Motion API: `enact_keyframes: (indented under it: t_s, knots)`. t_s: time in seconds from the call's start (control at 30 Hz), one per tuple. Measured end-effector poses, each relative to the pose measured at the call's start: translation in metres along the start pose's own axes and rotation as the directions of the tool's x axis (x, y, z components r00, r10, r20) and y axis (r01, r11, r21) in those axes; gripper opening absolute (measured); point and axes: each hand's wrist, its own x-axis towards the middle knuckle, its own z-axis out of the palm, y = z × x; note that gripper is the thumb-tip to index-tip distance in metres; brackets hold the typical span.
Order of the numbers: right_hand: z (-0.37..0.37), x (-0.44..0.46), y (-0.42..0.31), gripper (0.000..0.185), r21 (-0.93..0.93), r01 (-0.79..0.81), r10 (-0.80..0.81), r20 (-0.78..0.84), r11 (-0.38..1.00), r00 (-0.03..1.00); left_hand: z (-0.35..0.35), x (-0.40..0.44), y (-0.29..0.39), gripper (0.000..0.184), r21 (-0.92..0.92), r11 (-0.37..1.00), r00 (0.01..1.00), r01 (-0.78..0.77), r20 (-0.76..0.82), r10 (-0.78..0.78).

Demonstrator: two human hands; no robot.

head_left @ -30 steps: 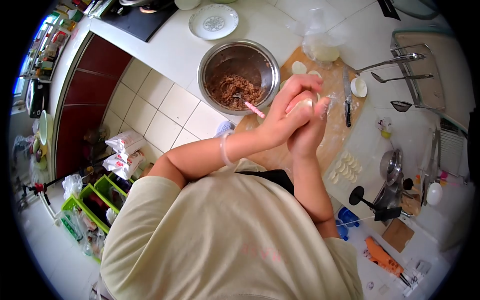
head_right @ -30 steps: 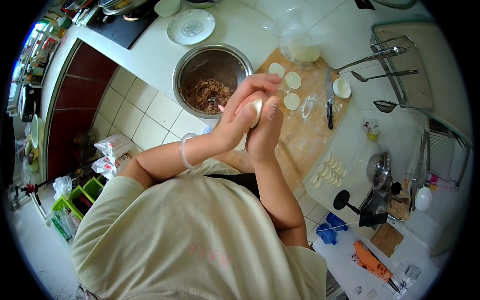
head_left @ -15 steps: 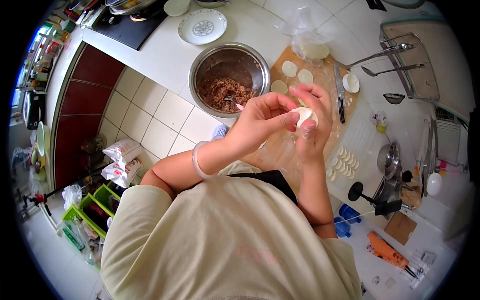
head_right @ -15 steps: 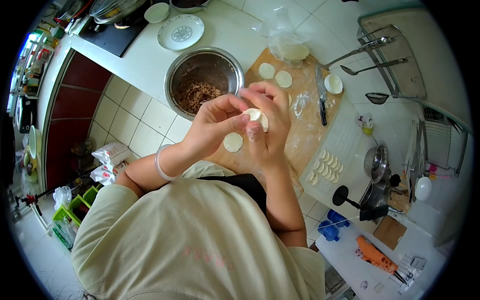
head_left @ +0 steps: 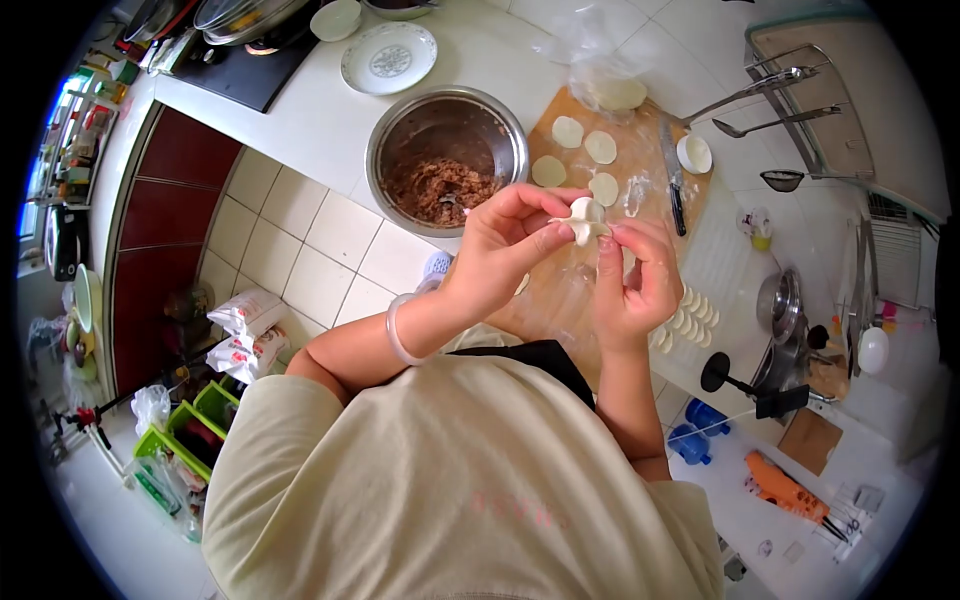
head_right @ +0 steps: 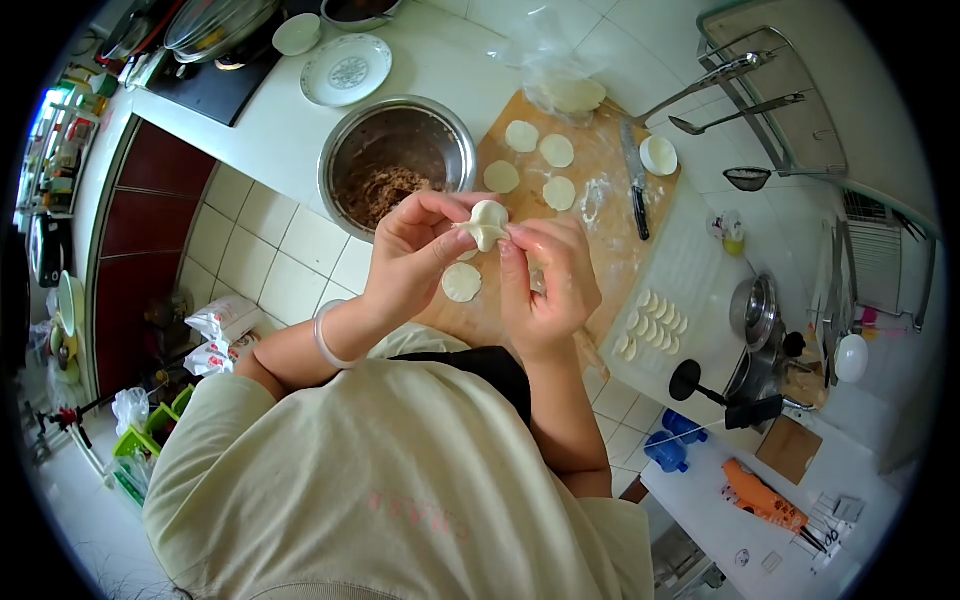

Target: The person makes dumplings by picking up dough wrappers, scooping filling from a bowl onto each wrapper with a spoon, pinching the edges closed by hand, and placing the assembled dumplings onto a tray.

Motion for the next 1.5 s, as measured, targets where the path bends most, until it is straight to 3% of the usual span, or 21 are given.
enact_keyframes:
  t_s: [0.13,0.2,0.27,0.47,0.53,0.6,0.67,0.7,0.73,0.8,0.83,0.87,0.93,1.0,1.07,1.2,1.4,1.5]
  knots:
    - [-0.005,-0.014,0.004,0.017,-0.050,-0.049,0.048,-0.037,0.998,0.998,0.003,-0.001,-0.009,0.011,0.029,0.999,0.999,0.027,0.023,-0.027]
    - [-0.007,-0.020,0.005,0.014,0.143,-0.210,0.226,-0.112,0.967,0.968,0.004,0.000,-0.022,0.010,0.012,1.000,0.999,0.021,0.039,-0.021]
    - [-0.013,-0.030,0.010,0.013,0.136,-0.234,0.248,-0.098,0.963,0.964,0.005,0.001,-0.033,0.010,-0.002,1.000,0.999,0.010,0.051,-0.010]
    - [-0.046,-0.088,0.038,0.014,0.036,-0.373,0.374,-0.141,0.927,0.917,0.015,-0.003,-0.088,0.008,0.014,0.966,0.965,0.260,0.039,-0.260]
    - [-0.049,-0.105,0.045,0.014,0.039,-0.543,0.544,-0.083,0.839,0.835,0.009,-0.008,-0.105,0.007,-0.021,0.917,0.916,0.398,-0.048,-0.399]
    - [-0.067,-0.103,0.071,0.018,0.151,-0.619,0.628,-0.012,0.770,0.778,0.001,-0.003,-0.134,0.007,0.028,0.911,0.910,0.412,-0.063,-0.410]
    - [-0.078,-0.088,0.093,0.024,-0.143,-0.571,0.588,0.208,0.809,0.781,-0.004,0.003,-0.161,0.008,0.077,0.899,0.902,0.430,-0.082,-0.424]
    - [-0.076,-0.090,0.094,0.025,-0.112,-0.594,0.604,0.146,0.797,0.783,-0.007,0.009,-0.171,0.011,0.150,0.880,0.893,0.450,-0.074,-0.444]
    - [-0.080,-0.094,0.118,0.021,-0.085,-0.662,0.664,0.189,0.745,0.723,-0.008,0.017,-0.180,0.014,0.222,0.856,0.884,0.466,-0.070,-0.463]
    - [-0.086,-0.100,0.170,0.014,-0.018,-0.762,0.743,0.239,0.647,0.625,-0.008,0.038,-0.195,0.023,0.157,0.853,0.867,0.498,-0.078,-0.492]
    - [-0.086,-0.101,0.185,0.012,0.026,-0.797,0.770,0.240,0.604,0.591,-0.010,0.041,-0.197,0.026,0.187,0.832,0.851,0.523,-0.166,-0.498]
    - [-0.083,-0.098,0.213,0.012,-0.046,-0.782,0.770,0.213,0.622,0.601,-0.013,0.046,-0.200,0.029,0.212,0.811,0.831,0.546,-0.259,-0.492]
    - [-0.075,-0.103,0.258,0.013,-0.120,-0.765,0.772,0.178,0.632,0.610,-0.016,0.043,-0.197,0.031,0.180,0.811,0.823,0.557,-0.254,-0.508]
    - [-0.063,-0.119,0.304,0.012,-0.277,-0.654,0.693,0.068,0.704,0.718,-0.027,0.028,-0.187,0.027,0.212,0.746,0.776,0.631,-0.179,-0.605]
    - [-0.058,-0.132,0.327,0.012,-0.355,-0.620,0.685,0.090,0.700,0.723,-0.037,0.012,-0.178,0.024,0.200,0.731,0.757,0.652,-0.202,-0.621]
    - [-0.060,-0.137,0.327,0.014,-0.405,-0.548,0.655,0.194,0.732,0.731,-0.056,-0.012,-0.169,0.019,0.174,0.670,0.687,0.722,-0.301,-0.662]
    - [-0.081,-0.177,0.289,0.018,-0.428,-0.536,0.669,0.275,0.728,0.690,-0.052,-0.017,-0.168,0.013,0.194,0.619,0.649,0.761,-0.244,-0.721]
    - [-0.123,-0.227,0.262,0.019,-0.002,-0.944,0.928,0.186,0.329,0.323,-0.047,-0.019,-0.167,0.013,0.198,0.598,0.630,0.776,-0.204,-0.750]
